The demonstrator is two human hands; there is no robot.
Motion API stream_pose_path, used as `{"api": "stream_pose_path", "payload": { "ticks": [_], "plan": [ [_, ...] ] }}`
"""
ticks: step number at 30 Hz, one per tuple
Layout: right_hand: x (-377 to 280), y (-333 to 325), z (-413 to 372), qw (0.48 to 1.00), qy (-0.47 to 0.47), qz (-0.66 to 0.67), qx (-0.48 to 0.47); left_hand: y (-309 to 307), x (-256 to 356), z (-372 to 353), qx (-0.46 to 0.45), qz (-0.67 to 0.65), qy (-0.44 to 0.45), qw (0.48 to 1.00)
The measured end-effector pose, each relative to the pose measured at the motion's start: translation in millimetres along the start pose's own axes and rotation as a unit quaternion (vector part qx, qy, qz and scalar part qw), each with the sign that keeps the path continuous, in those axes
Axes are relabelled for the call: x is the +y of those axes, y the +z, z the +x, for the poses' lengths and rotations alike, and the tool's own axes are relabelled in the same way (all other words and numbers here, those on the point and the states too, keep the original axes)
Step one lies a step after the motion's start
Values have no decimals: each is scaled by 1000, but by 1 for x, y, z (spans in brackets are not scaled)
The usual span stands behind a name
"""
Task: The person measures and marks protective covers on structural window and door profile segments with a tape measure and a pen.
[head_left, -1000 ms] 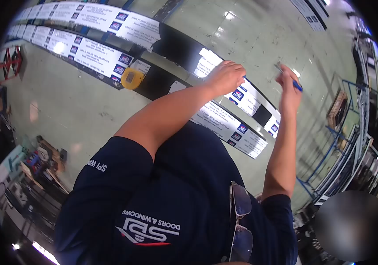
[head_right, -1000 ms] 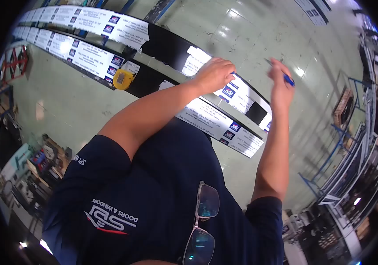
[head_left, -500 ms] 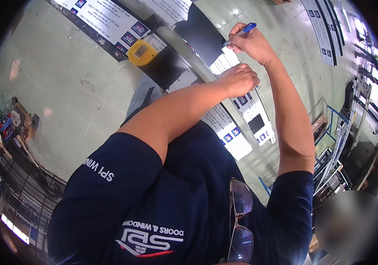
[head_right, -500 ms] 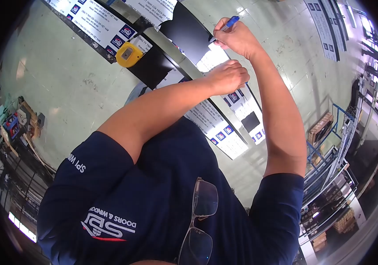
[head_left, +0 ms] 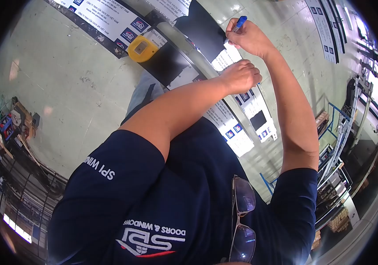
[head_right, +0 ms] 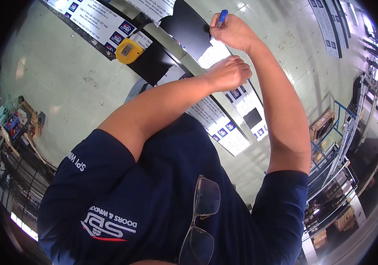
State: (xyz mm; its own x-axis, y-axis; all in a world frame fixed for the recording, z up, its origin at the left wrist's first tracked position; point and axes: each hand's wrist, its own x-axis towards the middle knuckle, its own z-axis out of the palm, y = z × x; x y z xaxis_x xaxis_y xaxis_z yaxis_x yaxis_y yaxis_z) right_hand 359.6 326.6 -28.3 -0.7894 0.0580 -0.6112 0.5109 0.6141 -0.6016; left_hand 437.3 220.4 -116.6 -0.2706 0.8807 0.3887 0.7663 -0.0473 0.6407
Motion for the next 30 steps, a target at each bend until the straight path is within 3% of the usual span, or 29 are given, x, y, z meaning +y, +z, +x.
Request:
{"api": "stream_pose_path", "payload": {
  "ticks": [14,16,17,19,22,25,27,29,30],
  "plan": [
    [14,-8,5,999,-16,-30,18,2,0,0,-1,1,-3,1000],
    [14,-11,-3,994,-6,107,33,-1,1,0,-19,4,-6,1000],
    [14,-14,-10,994,-7,106,35,-2,2,1,-18,4,-5,1000],
    [15,-21,-36,956,-38,220,188,-8,5,-1,-67,27,-3,997],
    [35,-24,-91,923,-23,208,322,-17,7,-7,-55,27,53,997],
    [96,-4,-153,872,13,227,434,-11,4,-11,-20,51,127,990],
    [153,23,-202,830,79,189,519,-7,5,-16,-23,38,134,990],
    [211,59,-253,777,146,55,609,-9,5,-18,-28,27,148,988],
    [236,80,-284,750,206,69,625,-10,6,-19,-23,10,145,989]
  ]
}}
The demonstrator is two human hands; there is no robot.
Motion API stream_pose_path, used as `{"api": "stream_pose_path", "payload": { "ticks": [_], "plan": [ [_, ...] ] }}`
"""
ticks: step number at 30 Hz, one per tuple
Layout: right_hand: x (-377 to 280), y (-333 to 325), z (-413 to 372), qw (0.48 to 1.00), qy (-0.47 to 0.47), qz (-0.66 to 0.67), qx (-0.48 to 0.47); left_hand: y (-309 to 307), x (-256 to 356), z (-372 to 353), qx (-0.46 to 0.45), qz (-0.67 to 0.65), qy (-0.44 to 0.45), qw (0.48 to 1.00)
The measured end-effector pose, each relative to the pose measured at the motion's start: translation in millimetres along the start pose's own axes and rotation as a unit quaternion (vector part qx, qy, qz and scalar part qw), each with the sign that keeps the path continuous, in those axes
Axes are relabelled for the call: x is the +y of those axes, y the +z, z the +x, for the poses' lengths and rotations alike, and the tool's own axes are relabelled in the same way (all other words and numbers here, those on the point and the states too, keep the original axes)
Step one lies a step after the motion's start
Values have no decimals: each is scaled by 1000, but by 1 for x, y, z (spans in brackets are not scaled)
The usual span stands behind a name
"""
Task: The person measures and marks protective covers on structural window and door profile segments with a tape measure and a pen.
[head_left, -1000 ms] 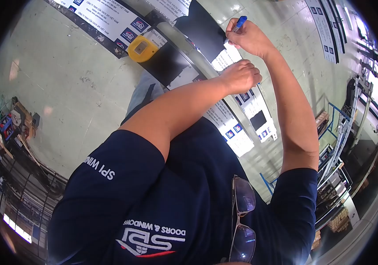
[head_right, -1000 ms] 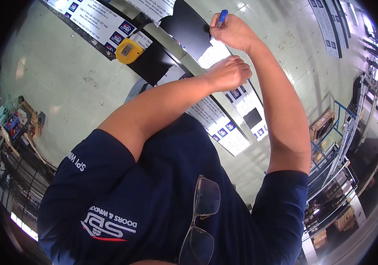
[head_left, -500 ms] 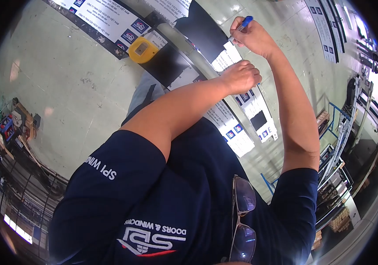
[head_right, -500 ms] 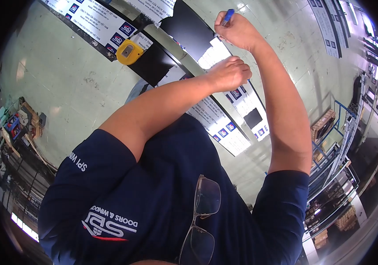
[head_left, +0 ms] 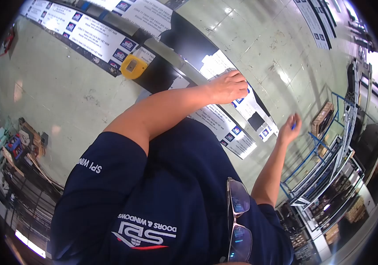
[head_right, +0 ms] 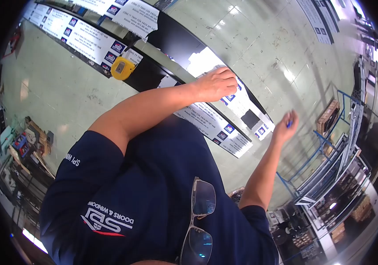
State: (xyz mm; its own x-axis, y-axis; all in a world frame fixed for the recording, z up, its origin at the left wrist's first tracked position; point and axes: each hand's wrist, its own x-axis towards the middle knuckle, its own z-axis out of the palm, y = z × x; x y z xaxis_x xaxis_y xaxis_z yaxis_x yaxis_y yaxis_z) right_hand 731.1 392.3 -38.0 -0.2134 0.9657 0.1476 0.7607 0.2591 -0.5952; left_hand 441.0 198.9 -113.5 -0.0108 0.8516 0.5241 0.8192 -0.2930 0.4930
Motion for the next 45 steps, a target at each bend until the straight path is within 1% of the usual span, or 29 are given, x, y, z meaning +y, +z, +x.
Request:
{"api": "stream_pose_path", "payload": {
  "ticks": [1,2,4,5,6,7,8,9,10,11,12,13,14,15,16,17,19,21,23,24,26,30,33,37,42,45],
  "plan": [
    [29,-12,-13,998,60,-21,30,-1,0,-2,6,-17,-1,1000],
    [52,-11,-24,997,71,-17,41,-3,-2,-4,-2,-20,12,1000],
    [92,-33,-53,985,118,-92,86,-1,-6,-2,-59,-70,6,996],
    [103,-39,-63,979,174,-72,72,-5,-5,2,-91,-68,14,993],
    [119,-40,-72,977,195,-5,83,4,-6,1,-63,-86,27,994],
    [112,-45,-81,972,220,32,75,4,-5,3,-99,-50,35,993],
    [134,-44,-88,953,253,154,68,0,-2,6,-101,-58,39,992],
    [127,-41,-92,946,260,180,66,0,-2,7,-90,-49,49,994],
    [119,-38,-93,943,272,180,64,2,-4,7,-58,-71,75,993],
    [111,-36,-96,940,283,183,58,2,0,9,-64,-80,99,990],
    [106,-36,-98,935,290,189,79,0,4,10,-78,-84,92,989],
    [103,-34,-100,923,305,224,73,-3,8,10,-91,-85,82,989],
    [98,-32,-101,910,321,256,61,-4,10,11,-98,-88,94,987],
    [97,-33,-103,907,323,260,73,-4,15,11,-110,-99,87,985],
    [95,-34,-105,893,335,283,99,-4,19,9,-120,-109,77,984],
    [92,-35,-106,878,347,305,123,-5,22,8,-123,-110,87,982],
    [96,-36,-113,875,358,292,146,-7,27,6,-123,-123,86,981],
    [103,-37,-120,873,368,276,163,-11,28,3,-143,-122,83,979],
    [115,-34,-126,886,364,229,172,-15,26,0,-169,-123,78,975],
    [113,-35,-126,885,365,230,174,-18,27,0,-170,-123,80,975],
    [109,-36,-127,865,368,298,167,-24,27,0,-188,-114,69,973],
    [109,-37,-128,851,377,317,181,-28,22,1,-182,-112,83,973],
    [111,-35,-128,850,397,306,160,-32,19,3,-182,-100,97,973],
    [110,-36,-130,859,389,295,156,-31,16,1,-179,-91,94,975],
    [112,-35,-129,866,378,290,154,-23,16,-4,-146,-77,82,983],
    [112,-33,-128,864,379,291,159,-24,16,-6,-156,-81,65,982]
  ]
}}
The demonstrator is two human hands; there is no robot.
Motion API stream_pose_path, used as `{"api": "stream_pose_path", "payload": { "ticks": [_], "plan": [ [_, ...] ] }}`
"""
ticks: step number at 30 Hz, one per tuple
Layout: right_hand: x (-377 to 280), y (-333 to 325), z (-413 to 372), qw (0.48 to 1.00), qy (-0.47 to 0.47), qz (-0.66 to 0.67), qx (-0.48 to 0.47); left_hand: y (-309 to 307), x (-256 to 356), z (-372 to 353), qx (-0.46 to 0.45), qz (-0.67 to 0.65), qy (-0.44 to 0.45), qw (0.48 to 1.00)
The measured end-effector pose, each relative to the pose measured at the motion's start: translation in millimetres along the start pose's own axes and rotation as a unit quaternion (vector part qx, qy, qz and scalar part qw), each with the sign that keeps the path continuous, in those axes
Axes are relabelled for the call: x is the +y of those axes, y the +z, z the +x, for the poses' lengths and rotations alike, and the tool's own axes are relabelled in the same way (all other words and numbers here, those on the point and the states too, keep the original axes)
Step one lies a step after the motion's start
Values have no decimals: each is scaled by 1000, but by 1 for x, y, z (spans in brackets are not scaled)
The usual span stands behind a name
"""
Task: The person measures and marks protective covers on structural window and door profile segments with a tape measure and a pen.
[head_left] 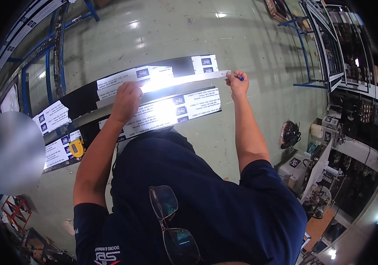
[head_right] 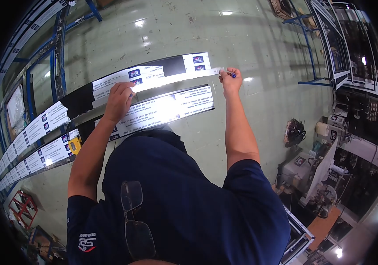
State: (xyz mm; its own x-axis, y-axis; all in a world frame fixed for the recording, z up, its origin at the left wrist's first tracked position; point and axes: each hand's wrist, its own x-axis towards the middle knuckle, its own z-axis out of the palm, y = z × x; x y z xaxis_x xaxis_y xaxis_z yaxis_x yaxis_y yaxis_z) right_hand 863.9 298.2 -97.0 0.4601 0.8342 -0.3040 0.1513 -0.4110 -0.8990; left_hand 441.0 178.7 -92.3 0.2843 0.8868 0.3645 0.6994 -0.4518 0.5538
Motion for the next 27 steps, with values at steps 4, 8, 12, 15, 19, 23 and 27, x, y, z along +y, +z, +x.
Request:
{"api": "stream_pose_path", "payload": {
  "ticks": [4,8,12,15,19,23,27],
  "plan": [
    [15,-12,10,997,-57,-15,-39,7,-6,-3,-8,15,-13,1000],
    [38,-26,33,993,-95,-7,-65,17,-20,-15,58,27,64,996],
    [20,-20,24,993,-81,-86,-8,10,-7,-13,61,3,-3,998],
    [15,-18,42,951,-282,-121,45,15,-5,-17,67,20,-56,996],
    [-90,63,-39,957,-257,-73,-114,20,-2,-20,81,0,-85,993],
    [-160,171,-139,882,-260,-224,-323,22,-4,-23,75,-18,-89,993],
    [-164,277,-209,694,-296,-250,-607,19,0,-23,90,-28,-104,990]
  ]
}}
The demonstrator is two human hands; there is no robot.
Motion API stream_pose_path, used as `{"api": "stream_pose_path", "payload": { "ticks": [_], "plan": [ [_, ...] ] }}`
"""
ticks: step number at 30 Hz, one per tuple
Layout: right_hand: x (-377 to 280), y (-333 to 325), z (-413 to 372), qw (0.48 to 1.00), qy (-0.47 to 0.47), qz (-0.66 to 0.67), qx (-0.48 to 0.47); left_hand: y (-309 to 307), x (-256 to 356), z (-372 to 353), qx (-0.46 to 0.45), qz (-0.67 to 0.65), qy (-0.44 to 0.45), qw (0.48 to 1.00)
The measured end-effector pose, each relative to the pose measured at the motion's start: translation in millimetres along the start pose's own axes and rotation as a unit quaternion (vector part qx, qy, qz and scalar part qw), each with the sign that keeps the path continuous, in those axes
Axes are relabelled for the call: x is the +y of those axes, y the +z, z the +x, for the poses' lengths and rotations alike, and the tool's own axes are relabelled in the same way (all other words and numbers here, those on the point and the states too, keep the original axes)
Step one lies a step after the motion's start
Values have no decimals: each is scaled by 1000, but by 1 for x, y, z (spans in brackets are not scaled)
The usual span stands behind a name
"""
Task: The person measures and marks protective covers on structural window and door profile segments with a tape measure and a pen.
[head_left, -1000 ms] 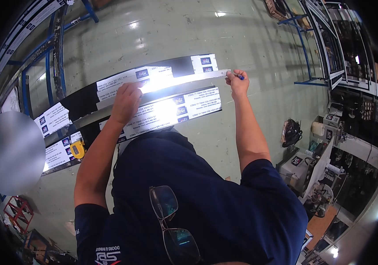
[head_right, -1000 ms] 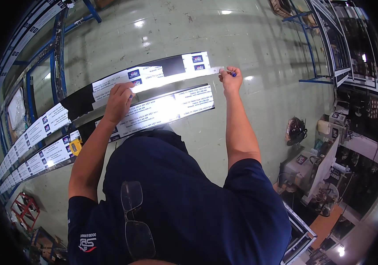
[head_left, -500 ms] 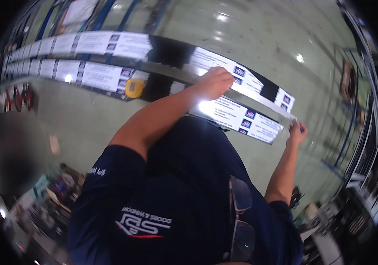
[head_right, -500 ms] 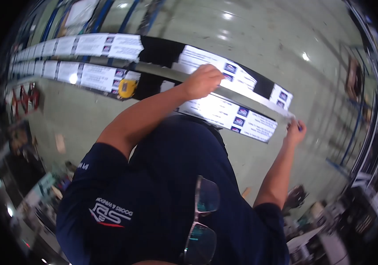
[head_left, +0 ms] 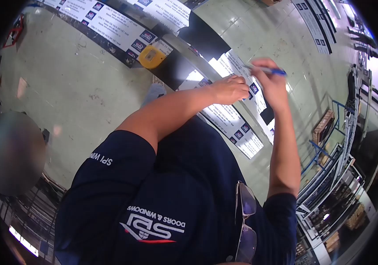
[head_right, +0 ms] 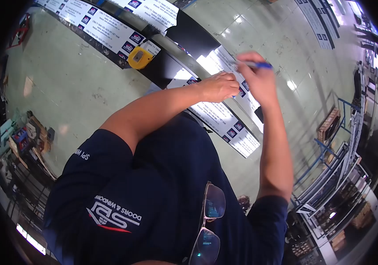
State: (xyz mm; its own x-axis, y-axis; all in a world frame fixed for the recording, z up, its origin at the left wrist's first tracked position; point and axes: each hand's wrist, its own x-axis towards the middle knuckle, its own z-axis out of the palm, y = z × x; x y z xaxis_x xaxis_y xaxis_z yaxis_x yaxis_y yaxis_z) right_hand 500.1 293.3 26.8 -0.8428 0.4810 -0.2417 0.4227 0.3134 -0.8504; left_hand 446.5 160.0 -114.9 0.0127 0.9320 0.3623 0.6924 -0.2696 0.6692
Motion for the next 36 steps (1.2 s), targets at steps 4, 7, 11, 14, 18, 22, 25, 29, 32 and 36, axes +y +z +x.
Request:
{"api": "stream_pose_path", "payload": {
  "ticks": [4,7,11,14,18,22,25,29,32,36],
  "plan": [
    [-29,57,67,973,49,-115,-194,2,-3,0,69,7,22,997],
    [-33,79,90,948,61,-192,-247,-2,-4,0,23,21,22,999],
    [-22,89,99,950,64,-184,-244,0,-5,-1,84,30,49,995],
    [-20,89,102,942,70,-188,-268,-4,-4,0,79,30,48,995],
    [-21,89,102,937,67,-202,-276,-2,-3,0,91,37,48,994],
    [-19,91,101,935,65,-220,-270,-3,-3,-1,64,38,40,996],
    [-15,91,102,935,68,-223,-268,-3,-2,0,68,36,38,996],
    [-26,92,97,932,61,-232,-272,-3,-3,-1,63,36,36,997],
    [-27,90,96,934,45,-222,-277,-2,-3,-1,65,32,35,997],
    [-20,89,101,938,27,-225,-263,-2,-3,-2,89,23,40,995]
  ]
}}
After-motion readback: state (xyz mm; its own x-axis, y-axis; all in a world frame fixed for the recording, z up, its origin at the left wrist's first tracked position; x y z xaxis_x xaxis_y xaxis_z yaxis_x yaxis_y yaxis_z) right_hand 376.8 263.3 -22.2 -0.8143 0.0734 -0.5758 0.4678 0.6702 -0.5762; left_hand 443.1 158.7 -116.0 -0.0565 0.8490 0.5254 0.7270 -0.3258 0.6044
